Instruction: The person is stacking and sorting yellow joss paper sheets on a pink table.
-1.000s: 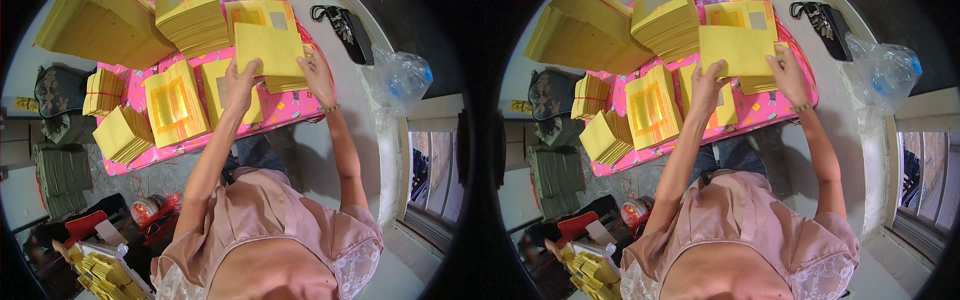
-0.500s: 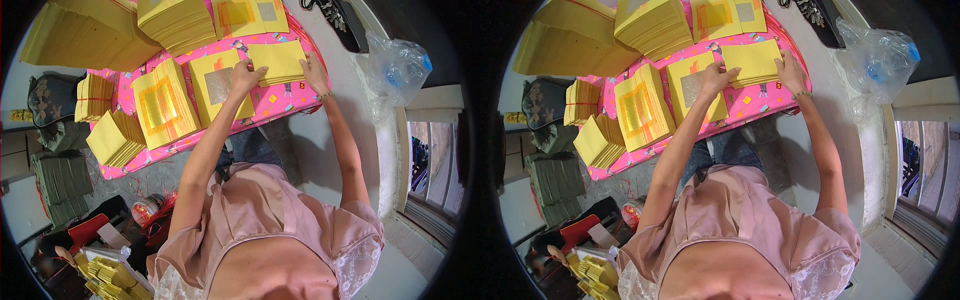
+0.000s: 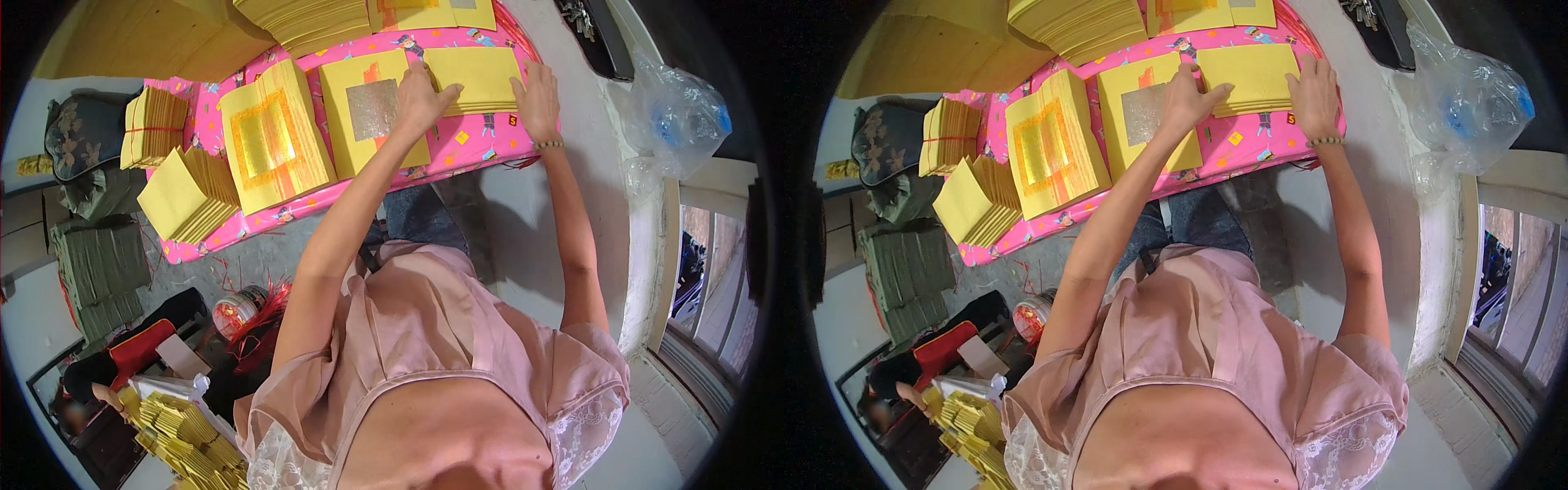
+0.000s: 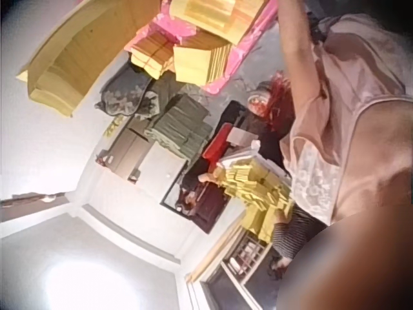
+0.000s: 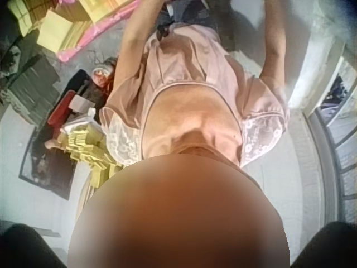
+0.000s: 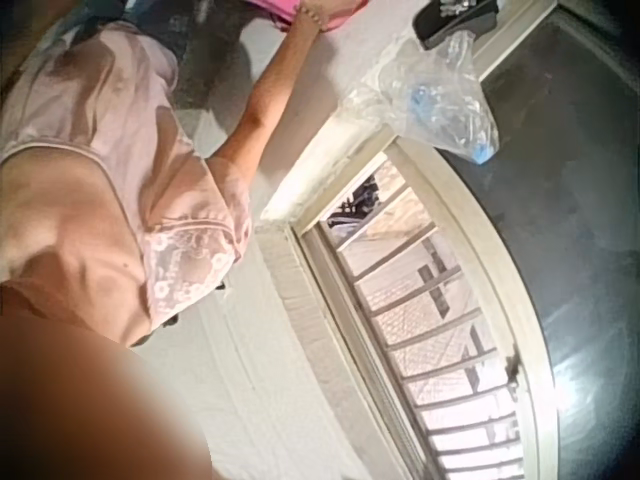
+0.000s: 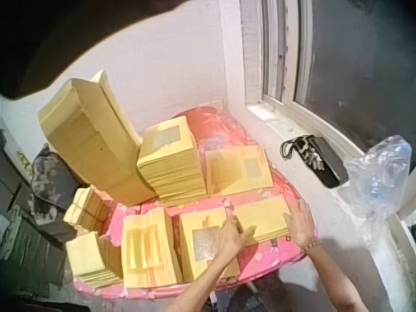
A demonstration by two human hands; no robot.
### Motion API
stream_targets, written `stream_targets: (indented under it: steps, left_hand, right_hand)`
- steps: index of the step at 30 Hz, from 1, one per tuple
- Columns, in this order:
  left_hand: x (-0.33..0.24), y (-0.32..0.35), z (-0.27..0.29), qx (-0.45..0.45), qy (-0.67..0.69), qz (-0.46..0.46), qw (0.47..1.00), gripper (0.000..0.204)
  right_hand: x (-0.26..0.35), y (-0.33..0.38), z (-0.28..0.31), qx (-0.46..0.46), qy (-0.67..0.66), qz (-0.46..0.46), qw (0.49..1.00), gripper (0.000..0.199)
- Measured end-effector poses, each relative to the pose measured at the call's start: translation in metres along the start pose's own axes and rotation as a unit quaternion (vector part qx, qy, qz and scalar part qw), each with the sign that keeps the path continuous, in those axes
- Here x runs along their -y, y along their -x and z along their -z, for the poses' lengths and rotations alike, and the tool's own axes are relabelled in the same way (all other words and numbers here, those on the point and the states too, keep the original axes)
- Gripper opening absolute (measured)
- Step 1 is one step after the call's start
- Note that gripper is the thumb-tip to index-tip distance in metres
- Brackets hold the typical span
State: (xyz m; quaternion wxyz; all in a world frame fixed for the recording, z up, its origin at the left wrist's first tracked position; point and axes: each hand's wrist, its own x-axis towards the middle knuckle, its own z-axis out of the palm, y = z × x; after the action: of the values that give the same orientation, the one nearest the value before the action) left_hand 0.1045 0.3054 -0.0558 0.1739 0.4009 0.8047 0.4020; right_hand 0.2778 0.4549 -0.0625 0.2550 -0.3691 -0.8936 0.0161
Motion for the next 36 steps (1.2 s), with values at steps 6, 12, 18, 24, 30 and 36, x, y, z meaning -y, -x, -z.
stream_targets:
  steps: [6, 12, 18, 24, 30, 36]
  left_hand:
    - [0.023, 0.024, 0.029, 0.006, 0.179, 0.041, 0.983, 0.068]
    - [0.048, 0.099, 0.079, 0.022, -0.092, -0.114, 0.989, 0.069]
    - [0.067, 0.129, 0.074, 0.044, -0.157, -0.130, 0.978, 0.062]
    - [0.078, 0.136, 0.060, 0.007, -0.312, -0.189, 0.931, 0.042]
    - [0.078, 0.127, 0.063, -0.030, -0.253, -0.199, 0.946, 0.020]
    - [0.041, 0.129, 0.081, 0.033, -0.199, -0.084, 0.976, 0.012]
  right_hand:
    - [0.044, 0.007, 0.050, -0.093, -0.137, 0.105, 0.981, 0.028]
    - [0.096, 0.049, 0.041, 0.199, -0.215, 0.295, 0.909, 0.039]
    - [0.104, 0.061, 0.009, 0.262, -0.192, 0.333, 0.885, 0.054]
    - [0.103, 0.063, 0.005, 0.274, -0.200, 0.325, 0.883, 0.055]
    - [0.105, 0.061, 0.008, 0.255, -0.259, 0.271, 0.891, 0.045]
    - [0.115, 0.041, 0.019, 0.283, -0.363, 0.119, 0.880, 0.022]
